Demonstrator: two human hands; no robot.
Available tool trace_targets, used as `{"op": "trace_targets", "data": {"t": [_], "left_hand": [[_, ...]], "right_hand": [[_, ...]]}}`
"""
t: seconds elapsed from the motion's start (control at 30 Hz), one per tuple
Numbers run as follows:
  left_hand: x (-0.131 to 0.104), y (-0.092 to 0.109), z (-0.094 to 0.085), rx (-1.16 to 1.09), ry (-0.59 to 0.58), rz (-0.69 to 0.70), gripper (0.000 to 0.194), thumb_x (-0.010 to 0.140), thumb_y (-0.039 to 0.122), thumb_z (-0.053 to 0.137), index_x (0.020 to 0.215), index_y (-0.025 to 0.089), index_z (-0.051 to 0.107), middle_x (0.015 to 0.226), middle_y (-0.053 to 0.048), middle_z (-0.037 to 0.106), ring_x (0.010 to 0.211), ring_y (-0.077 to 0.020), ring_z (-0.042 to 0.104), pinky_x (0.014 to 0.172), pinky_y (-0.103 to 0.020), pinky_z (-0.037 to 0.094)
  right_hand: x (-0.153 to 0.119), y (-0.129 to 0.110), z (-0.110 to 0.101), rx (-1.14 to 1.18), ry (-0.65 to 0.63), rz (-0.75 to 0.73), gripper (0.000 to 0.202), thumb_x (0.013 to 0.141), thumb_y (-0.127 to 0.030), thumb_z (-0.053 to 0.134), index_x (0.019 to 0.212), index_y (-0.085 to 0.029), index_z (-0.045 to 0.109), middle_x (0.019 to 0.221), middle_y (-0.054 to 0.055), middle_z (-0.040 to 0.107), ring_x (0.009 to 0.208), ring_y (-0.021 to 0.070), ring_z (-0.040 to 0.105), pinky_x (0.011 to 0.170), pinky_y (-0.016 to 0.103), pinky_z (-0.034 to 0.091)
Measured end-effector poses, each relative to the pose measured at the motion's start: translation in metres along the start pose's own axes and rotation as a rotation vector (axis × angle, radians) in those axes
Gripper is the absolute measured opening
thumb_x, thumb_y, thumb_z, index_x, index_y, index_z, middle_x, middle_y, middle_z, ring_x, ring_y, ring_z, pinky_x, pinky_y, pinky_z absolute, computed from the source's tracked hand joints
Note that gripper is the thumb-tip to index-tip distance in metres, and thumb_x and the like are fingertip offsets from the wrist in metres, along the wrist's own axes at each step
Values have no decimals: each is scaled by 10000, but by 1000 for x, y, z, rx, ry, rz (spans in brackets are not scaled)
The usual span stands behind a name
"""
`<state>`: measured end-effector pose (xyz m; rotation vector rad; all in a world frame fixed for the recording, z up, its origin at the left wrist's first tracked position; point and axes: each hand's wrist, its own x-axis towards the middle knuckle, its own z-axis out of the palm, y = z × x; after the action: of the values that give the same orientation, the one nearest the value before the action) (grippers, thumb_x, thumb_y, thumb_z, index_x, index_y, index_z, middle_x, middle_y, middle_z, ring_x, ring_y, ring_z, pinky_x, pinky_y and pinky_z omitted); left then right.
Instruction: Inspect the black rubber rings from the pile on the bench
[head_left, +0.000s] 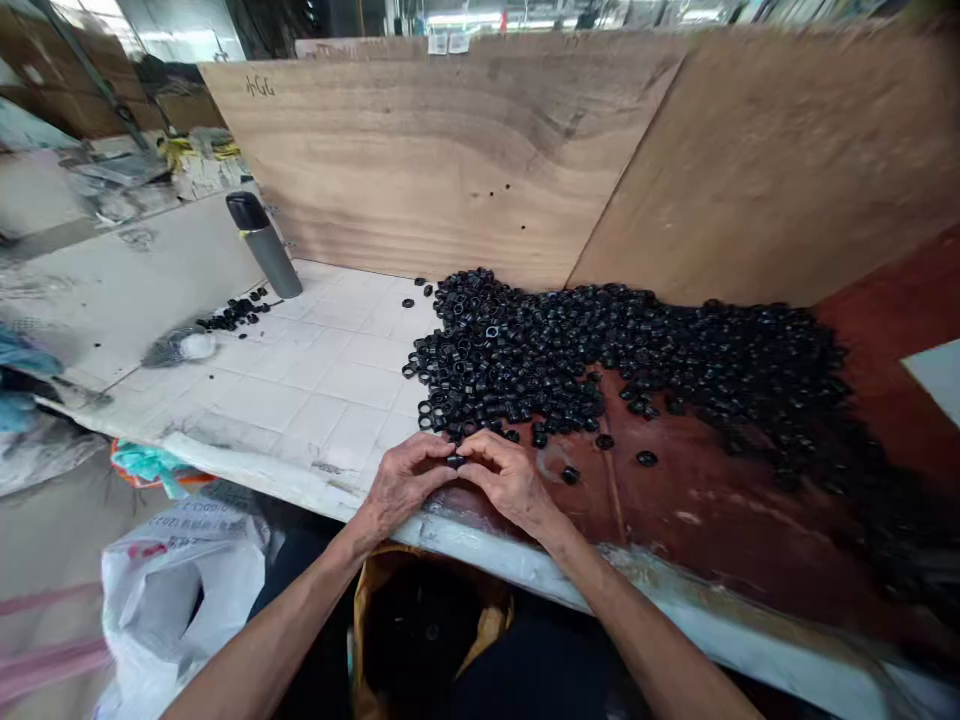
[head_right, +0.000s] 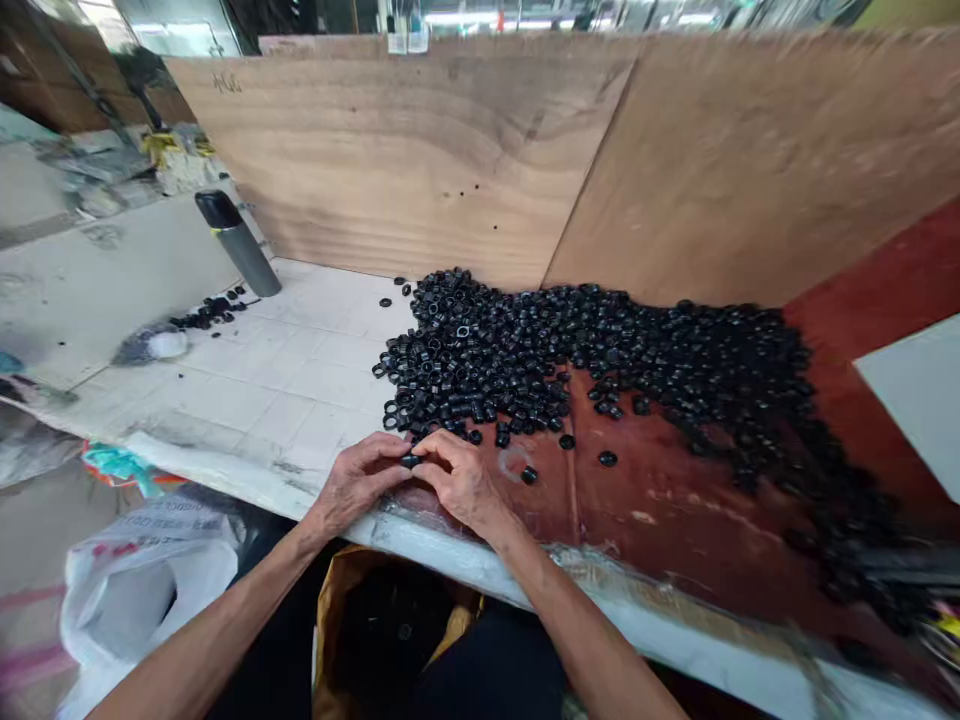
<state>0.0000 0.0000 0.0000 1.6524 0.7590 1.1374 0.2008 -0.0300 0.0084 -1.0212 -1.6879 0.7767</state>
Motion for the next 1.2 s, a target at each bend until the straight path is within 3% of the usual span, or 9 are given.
{"op": "trace_targets", "data": {"t": [0.33,0.47,0.6,0.77,1.0,1.1,1.2], "left_hand": [[1,3,3,-42,30,-74,218,798,265,827,1004,211,781,1065,-74,720,1058,-218,683,988,-385,549],[0,2,4,-53,4,-78,221,820,242,807,1034,206,767,1084,-81,710,1051,-215,686,971,-377,559],[0,1,4,49,-16,39,234,856,225,779,1088,215,754,1102,-86,715,1071,-214,684,991,-389,545],[0,0,4,160,-24,134,239,881,199,749,1119,221,734,1117,-85,714,1069,-205,685,963,-373,553],[-1,1,3,198,-10,133,231,883,191,740,1111,221,722,1109,-84,709,1069,-207,686,954,-372,560],[-1,1,3,236,-11,159,228,884,167,729,1105,222,726,1103,-79,711,1070,-200,682,952,-362,555],[0,0,4,164,-4,97,222,874,192,746,1094,222,737,1115,-82,702,1069,-201,677,962,-365,552]], "right_hand": [[3,-5,0,28,39,7,150,882,-137,667,995,-228,703,1011,43,692,944,201,663,857,322,526],[1,-1,4,48,76,84,196,871,-198,681,1064,-217,652,966,39,687,837,181,665,755,288,552],[-1,0,8,-10,68,125,242,936,-266,610,1166,-200,571,803,9,677,665,154,641,629,256,524],[-1,-6,8,-80,29,148,114,972,-298,547,1014,-204,597,643,-21,619,555,140,587,564,248,471],[5,-12,6,184,-65,467,245,937,-429,584,828,-210,571,596,-46,604,412,104,541,441,214,429],[4,-11,7,155,-85,477,300,961,-433,549,759,-211,544,614,-38,613,396,90,525,424,204,406],[3,-11,6,155,-90,442,238,958,-382,557,793,-210,570,600,-47,583,433,100,534,451,207,412]]}}
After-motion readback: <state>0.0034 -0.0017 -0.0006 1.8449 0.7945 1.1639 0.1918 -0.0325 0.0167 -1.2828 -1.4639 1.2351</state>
